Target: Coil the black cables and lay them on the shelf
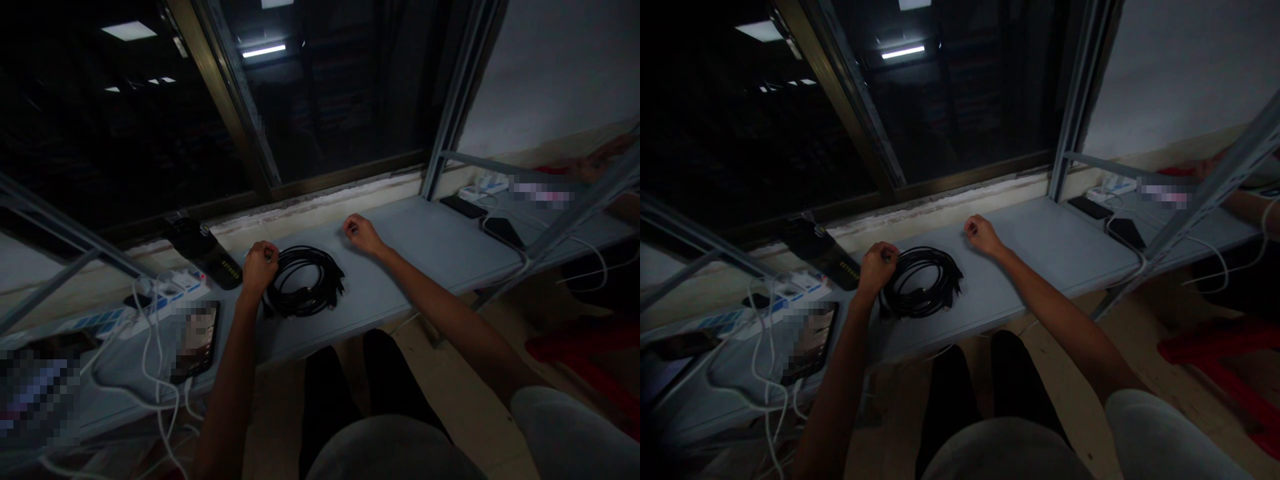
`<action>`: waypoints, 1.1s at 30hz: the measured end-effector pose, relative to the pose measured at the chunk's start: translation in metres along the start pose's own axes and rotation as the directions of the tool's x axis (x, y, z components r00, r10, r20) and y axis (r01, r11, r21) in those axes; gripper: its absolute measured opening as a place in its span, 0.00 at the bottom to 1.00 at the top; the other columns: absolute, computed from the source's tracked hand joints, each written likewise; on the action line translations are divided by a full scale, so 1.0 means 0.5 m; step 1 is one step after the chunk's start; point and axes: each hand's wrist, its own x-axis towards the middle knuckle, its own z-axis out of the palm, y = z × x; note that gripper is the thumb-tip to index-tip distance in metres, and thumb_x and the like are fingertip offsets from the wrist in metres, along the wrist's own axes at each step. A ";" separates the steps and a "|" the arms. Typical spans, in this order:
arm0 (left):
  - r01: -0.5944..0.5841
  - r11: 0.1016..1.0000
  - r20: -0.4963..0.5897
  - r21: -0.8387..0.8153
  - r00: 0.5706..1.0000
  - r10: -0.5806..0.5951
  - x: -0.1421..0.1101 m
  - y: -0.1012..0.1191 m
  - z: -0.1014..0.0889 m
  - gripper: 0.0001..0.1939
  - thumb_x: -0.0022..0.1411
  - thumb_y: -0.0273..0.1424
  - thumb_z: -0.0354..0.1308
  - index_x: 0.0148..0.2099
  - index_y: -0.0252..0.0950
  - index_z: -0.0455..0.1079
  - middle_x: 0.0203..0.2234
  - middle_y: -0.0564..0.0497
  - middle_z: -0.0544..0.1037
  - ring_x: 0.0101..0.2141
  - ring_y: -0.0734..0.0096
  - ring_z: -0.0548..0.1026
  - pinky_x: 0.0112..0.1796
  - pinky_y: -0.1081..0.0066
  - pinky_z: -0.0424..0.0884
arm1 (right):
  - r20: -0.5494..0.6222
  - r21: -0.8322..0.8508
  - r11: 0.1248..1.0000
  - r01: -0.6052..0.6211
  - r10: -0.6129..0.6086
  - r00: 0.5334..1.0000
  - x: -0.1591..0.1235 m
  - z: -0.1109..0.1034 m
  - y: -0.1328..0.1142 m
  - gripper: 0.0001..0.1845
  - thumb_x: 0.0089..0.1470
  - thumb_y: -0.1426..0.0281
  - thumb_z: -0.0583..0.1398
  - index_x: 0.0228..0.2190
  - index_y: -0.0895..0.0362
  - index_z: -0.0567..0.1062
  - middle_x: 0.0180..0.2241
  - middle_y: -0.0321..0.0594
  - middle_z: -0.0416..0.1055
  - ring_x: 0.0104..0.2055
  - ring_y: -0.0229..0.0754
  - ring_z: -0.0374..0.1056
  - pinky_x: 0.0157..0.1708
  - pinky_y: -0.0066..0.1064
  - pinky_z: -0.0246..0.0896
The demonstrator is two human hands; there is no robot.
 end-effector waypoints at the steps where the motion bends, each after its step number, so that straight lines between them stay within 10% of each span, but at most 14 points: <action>1: 0.000 1.000 0.005 0.004 1.000 0.000 0.000 0.000 0.000 0.02 0.74 0.31 0.64 0.46 0.39 0.78 0.47 0.42 0.86 0.46 0.54 0.84 0.55 0.58 0.79 | 0.000 0.001 1.000 0.002 -0.002 1.000 0.000 0.000 0.000 0.07 0.57 0.78 0.65 0.35 0.54 0.79 0.42 0.43 0.80 0.42 0.46 0.77 0.45 0.37 0.76; 33: 0.016 0.995 0.173 0.099 0.984 -0.033 -0.003 -0.002 -0.003 0.12 0.79 0.36 0.61 0.53 0.39 0.85 0.51 0.40 0.90 0.52 0.52 0.87 0.57 0.60 0.80 | 0.031 -0.001 1.000 -0.018 0.018 0.999 -0.004 0.003 -0.014 0.01 0.61 0.70 0.66 0.37 0.54 0.78 0.40 0.44 0.81 0.40 0.46 0.76 0.45 0.38 0.74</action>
